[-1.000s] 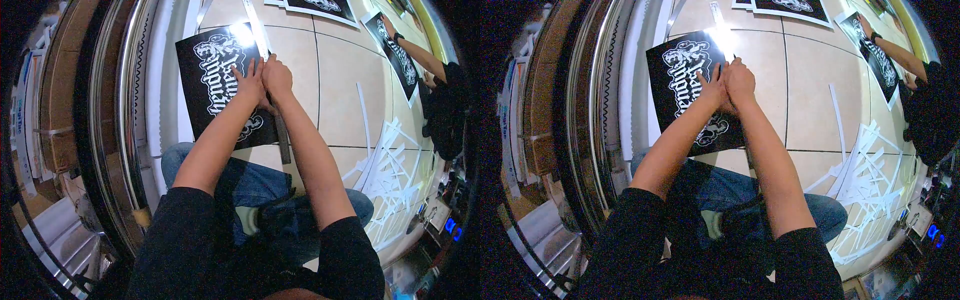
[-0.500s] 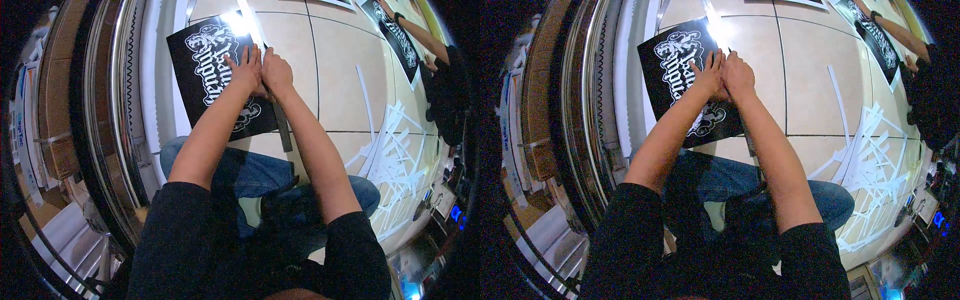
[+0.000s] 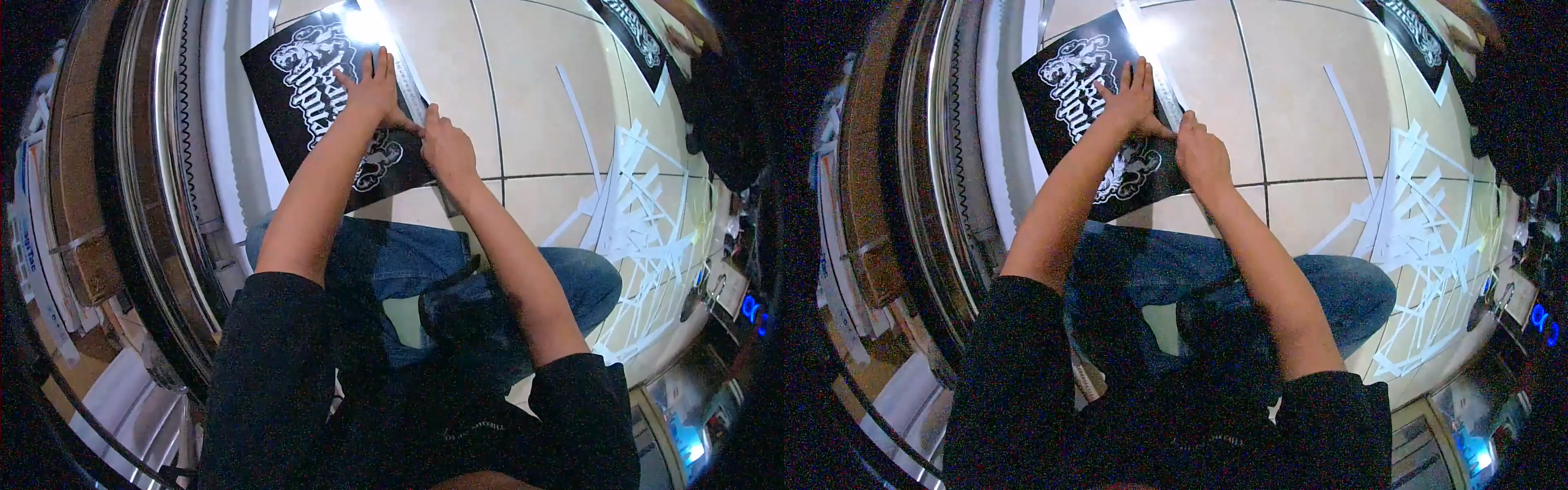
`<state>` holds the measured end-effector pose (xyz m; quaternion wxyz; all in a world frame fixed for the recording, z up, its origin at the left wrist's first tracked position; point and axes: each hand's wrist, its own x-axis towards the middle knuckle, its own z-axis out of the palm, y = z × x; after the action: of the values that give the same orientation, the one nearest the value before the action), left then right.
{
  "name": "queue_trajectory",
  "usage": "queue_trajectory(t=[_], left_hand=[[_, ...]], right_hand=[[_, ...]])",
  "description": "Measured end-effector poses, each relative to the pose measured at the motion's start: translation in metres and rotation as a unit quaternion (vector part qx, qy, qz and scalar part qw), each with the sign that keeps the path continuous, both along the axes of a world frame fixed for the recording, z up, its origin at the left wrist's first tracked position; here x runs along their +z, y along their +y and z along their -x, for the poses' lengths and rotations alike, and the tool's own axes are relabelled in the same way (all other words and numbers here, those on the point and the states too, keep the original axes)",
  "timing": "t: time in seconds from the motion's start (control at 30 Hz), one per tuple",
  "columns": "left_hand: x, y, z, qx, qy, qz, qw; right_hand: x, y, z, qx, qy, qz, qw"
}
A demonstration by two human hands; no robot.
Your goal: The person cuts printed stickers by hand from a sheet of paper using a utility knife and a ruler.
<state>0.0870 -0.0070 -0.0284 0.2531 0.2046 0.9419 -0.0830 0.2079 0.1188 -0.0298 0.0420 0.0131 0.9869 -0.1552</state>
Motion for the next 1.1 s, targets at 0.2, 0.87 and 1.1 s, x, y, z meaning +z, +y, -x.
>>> queue_trajectory(t=[0.2, 0.87, 1.1], left_hand=[[0.007, 0.000, -0.006, 0.008, 0.013, -0.017, 1.000], [-0.003, -0.002, -0.005, -0.001, 0.036, -0.015, 0.999], [-0.001, -0.003, -0.004, 0.008, 0.011, -0.027, 1.000]], right_hand=[[0.007, 0.010, -0.054, 0.008, -0.029, -0.015, 0.999], [0.020, 0.025, -0.163, -0.031, -0.130, -0.031, 0.991], [0.023, 0.036, -0.106, -0.215, -0.082, 0.130, 0.964]])
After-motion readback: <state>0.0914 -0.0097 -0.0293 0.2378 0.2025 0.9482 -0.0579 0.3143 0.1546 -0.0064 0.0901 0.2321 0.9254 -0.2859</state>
